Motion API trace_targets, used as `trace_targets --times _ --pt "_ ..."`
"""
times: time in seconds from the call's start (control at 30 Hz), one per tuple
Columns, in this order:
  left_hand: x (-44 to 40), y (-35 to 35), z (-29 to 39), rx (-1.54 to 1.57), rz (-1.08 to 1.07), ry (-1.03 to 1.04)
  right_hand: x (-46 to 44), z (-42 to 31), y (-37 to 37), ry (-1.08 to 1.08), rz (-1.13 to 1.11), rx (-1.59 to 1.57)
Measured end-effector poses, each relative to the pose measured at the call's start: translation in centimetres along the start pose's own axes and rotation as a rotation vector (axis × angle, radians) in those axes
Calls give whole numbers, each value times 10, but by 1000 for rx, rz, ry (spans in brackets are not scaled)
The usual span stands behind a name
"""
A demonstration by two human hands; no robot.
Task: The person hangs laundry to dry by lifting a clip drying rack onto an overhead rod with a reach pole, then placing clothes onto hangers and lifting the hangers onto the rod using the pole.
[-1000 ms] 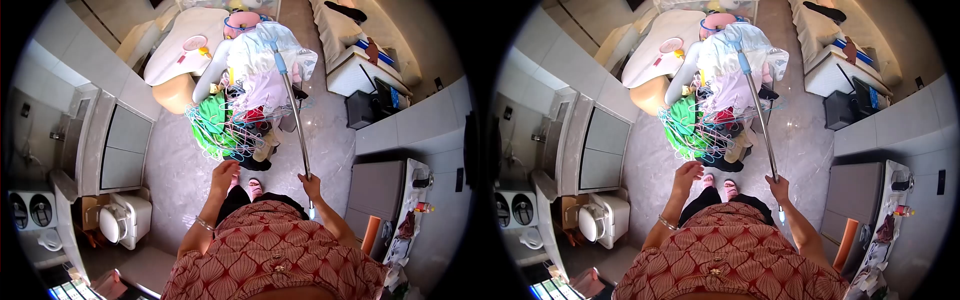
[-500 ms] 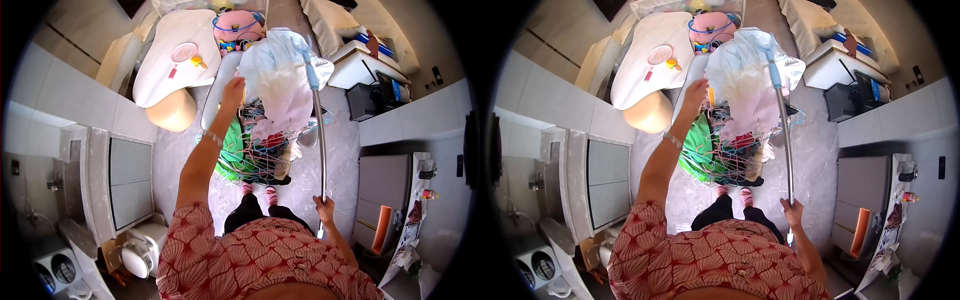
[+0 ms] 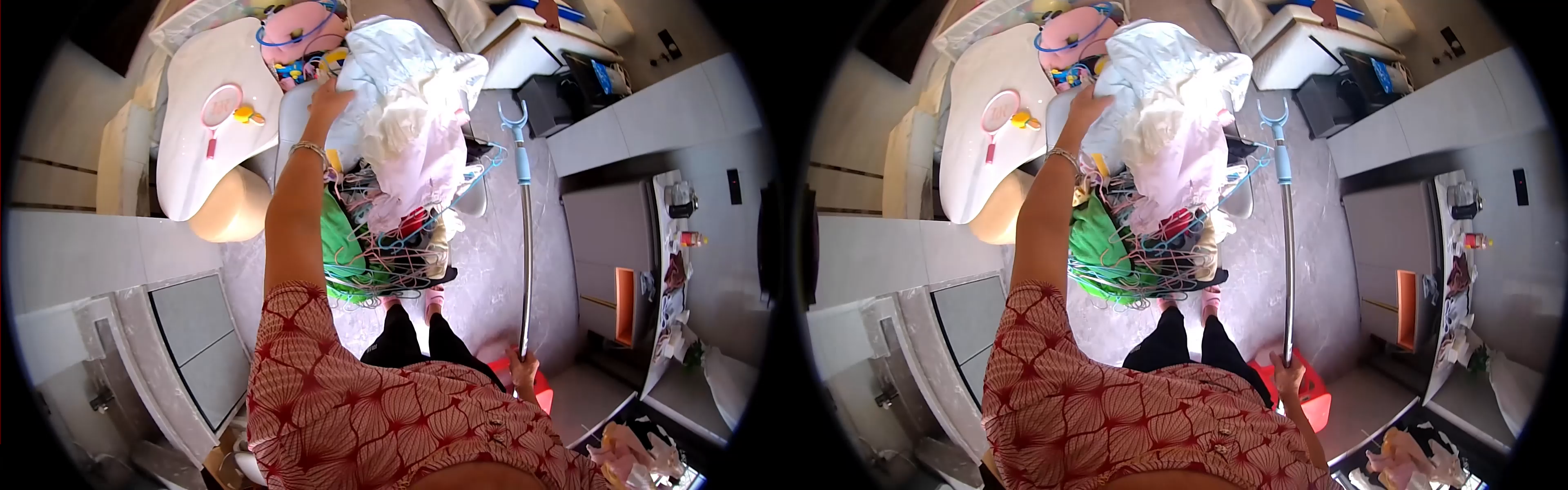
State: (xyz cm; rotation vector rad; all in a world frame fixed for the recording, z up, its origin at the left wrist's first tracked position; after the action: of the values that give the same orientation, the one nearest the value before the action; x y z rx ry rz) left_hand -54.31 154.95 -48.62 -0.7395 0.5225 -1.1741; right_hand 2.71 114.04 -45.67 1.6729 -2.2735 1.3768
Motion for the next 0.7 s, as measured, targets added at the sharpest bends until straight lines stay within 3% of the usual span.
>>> trace_targets --times 0.03,0.1,0.13,0.17,0.23,0.27,0.33,0.37,0.43,0.57,0.7 --pt "8 2 -2 -1 -12 0 -1 2 -1 12 1 2" --pt "30 4 -3 634 48 15 -8 3 -1 31 -20 5" --pt "54 -5 14 811 103 42 -12 3 -1 -82 7 71" --pt "65 -4 18 804 99 47 -20 10 1 -79 6 62" --pt "93 -6 26 766 288 269 -31 14 4 -10 -31 44" --pt "111 -12 30 762 288 264 -32 7 4 42 -54 24" --pt "157 -46 65 434 440 589 -47 13 6 2 -66 5" --pt "175 -52 70 427 447 585 -55 16 8 -42 -73 -17" --pt "205 -61 75 -82 579 716 -60 9 11 -162 -45 23" --pt "241 -13 15 -109 259 684 -70 -1 10 -123 -92 5" --pt "257 12 8 -226 135 639 -80 -2 13 -120 -95 88"
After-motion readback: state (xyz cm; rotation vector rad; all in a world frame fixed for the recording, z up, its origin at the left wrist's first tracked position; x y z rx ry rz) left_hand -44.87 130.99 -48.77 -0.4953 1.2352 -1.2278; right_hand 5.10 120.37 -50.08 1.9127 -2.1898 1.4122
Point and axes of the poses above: each hand's wrist, its own x-axis away from the middle knuckle, its own y-axis out of the palm, z = x × y, the point moved 1 cm from there along -x, towards the middle knuckle, and after that the axes turned 5 degrees about y, right-handed, at the moved point
